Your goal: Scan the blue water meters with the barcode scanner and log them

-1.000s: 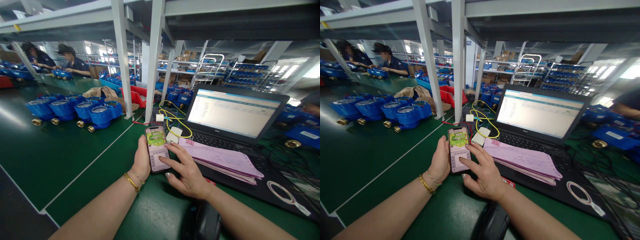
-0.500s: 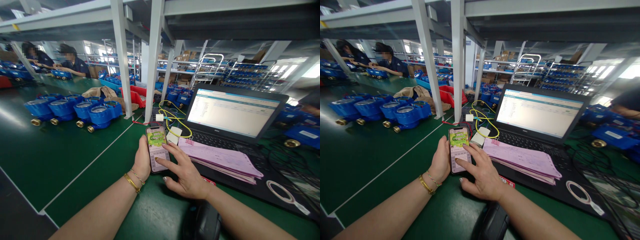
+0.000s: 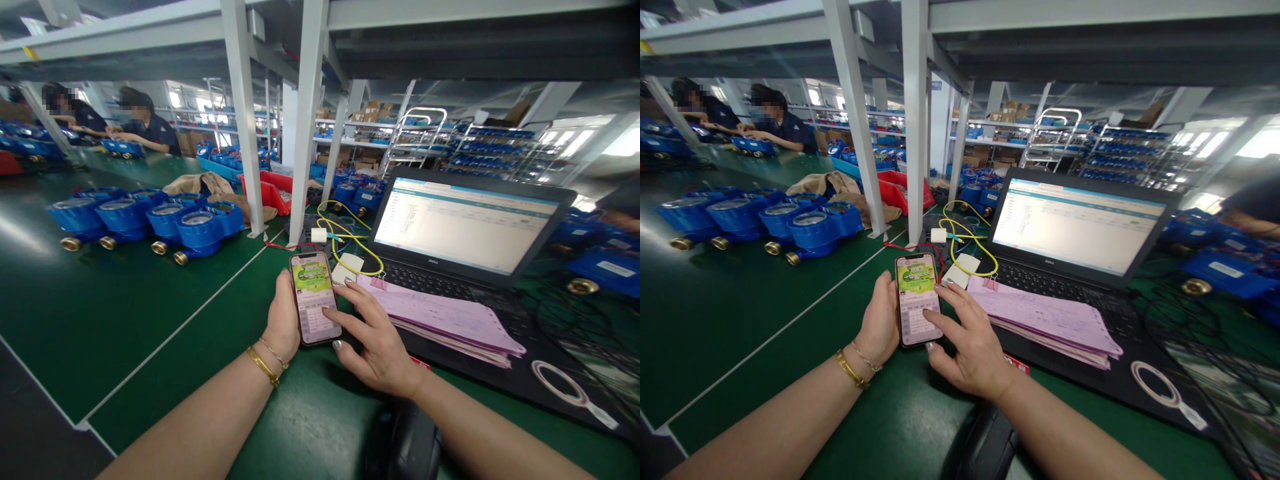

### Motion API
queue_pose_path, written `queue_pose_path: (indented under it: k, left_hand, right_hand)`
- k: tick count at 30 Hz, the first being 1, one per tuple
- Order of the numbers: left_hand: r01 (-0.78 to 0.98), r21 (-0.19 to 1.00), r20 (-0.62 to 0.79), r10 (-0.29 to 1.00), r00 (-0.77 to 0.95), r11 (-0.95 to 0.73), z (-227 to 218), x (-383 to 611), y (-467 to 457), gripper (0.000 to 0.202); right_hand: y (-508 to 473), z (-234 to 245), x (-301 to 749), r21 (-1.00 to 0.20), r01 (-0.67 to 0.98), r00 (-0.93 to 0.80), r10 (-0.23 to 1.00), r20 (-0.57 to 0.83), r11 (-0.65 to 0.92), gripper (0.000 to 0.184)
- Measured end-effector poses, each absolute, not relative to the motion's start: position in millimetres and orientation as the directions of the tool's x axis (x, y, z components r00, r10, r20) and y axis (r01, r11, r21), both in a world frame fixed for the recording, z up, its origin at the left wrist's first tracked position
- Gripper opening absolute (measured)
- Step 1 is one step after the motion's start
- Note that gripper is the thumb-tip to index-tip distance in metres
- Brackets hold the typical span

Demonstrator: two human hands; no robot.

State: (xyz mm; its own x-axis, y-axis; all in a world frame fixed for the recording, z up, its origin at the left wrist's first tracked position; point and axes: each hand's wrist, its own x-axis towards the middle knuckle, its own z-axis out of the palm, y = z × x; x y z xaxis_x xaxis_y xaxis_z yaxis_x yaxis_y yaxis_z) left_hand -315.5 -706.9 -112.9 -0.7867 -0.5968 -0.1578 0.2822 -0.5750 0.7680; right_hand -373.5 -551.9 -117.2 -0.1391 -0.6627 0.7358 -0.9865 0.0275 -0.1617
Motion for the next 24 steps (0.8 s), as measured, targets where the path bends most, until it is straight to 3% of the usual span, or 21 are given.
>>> queue_pose_path:
  k: [24]
  left_hand:
    - [0.303, 0.749, -0.15, -0.596, -0.789, -0.59, -109.4, -316.0, -705.7, 0.055]
  right_hand:
    - [-551.4, -118.0, -373.7, -0.149, -0.989, -0.118, -0.666, 0.736, 0.011, 0.035]
